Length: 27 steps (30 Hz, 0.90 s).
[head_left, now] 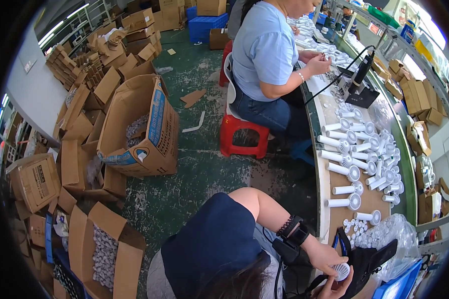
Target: The person picks up a fan and a small white cap, fits the cap onto the center of the fan by hand, and then places the assembled fan into a blue tray.
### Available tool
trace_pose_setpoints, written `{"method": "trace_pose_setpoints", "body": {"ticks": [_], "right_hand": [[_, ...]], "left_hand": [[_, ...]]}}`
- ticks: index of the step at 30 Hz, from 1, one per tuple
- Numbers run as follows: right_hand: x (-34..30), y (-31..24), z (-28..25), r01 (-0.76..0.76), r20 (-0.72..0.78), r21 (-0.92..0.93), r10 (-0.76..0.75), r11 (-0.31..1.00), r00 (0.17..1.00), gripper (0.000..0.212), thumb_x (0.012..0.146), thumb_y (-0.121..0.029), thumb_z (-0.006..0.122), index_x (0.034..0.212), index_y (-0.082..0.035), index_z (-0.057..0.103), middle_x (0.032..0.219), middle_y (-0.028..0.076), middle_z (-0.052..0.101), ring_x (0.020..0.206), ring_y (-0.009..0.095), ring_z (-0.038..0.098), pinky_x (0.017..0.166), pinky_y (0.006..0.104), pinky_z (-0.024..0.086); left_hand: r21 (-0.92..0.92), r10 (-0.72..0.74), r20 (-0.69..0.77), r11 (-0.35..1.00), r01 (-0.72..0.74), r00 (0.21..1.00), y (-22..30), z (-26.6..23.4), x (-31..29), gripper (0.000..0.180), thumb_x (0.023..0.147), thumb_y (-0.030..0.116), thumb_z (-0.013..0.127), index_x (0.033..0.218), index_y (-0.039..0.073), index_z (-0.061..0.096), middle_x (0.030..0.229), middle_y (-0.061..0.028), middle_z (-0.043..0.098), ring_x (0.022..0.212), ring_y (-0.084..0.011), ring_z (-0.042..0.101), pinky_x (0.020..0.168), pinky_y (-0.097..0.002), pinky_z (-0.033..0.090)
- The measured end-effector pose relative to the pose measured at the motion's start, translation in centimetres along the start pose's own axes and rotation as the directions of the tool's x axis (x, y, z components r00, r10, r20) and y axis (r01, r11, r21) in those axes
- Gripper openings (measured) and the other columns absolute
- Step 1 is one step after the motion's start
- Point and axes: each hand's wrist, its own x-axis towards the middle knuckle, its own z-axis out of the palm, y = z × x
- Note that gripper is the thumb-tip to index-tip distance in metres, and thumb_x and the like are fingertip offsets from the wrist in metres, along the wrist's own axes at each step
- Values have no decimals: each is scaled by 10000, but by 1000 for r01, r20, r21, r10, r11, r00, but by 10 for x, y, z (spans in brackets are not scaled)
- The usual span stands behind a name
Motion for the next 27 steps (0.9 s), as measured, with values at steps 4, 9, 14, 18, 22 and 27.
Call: {"method": "trace_pose_setpoints", "body": {"ticks": [4,9,14,18,22,27], "right_hand": [[5,-5,-9,-183,105,20,180,983,978,449,816,-23,567,1223,42,390,1069,163,530,948,216,529,800,298,445],[10,-34,-1,-74,54,89,69,993,996,444,827,-29,551,1234,8,379,978,124,525,775,157,477,669,265,382],[7,-18,-8,-58,85,119,48,991,995,440,824,-25,550,1228,9,377,975,124,521,780,161,474,680,271,378],[7,-14,-8,-103,110,100,92,990,990,439,807,-10,563,1205,43,384,1076,157,508,966,226,518,842,319,429],[7,-9,0,-83,77,131,73,988,994,438,807,-11,558,1200,45,373,1081,157,500,988,234,506,848,326,426],[10,-7,10,-47,38,77,44,996,998,433,812,-9,541,1204,42,364,1114,155,475,1004,233,494,851,323,423]], "left_hand": [[-160,20,-13,987,-21,1000,-6,3,3,583,854,360,466,1154,-97,262,728,-248,561,701,-402,564,564,-414,440],[-236,3,44,972,7,999,-4,0,6,647,840,382,492,1155,-127,246,786,-257,567,742,-393,573,588,-396,453],[-143,65,75,988,-54,995,2,-7,2,750,772,406,588,1149,-144,245,821,-253,573,759,-389,581,608,-381,466],[-54,76,101,996,-71,992,-2,-7,6,904,689,454,662,1148,-194,229,831,-281,562,778,-391,577,642,-368,471],[12,68,78,998,-69,995,0,-10,5,971,645,464,698,1150,-220,229,835,-293,558,779,-389,577,658,-362,476],[89,50,10,995,-51,999,-2,-12,3,858,624,392,725,1136,-141,289,784,-248,575,726,-369,592,600,-366,480]]}}
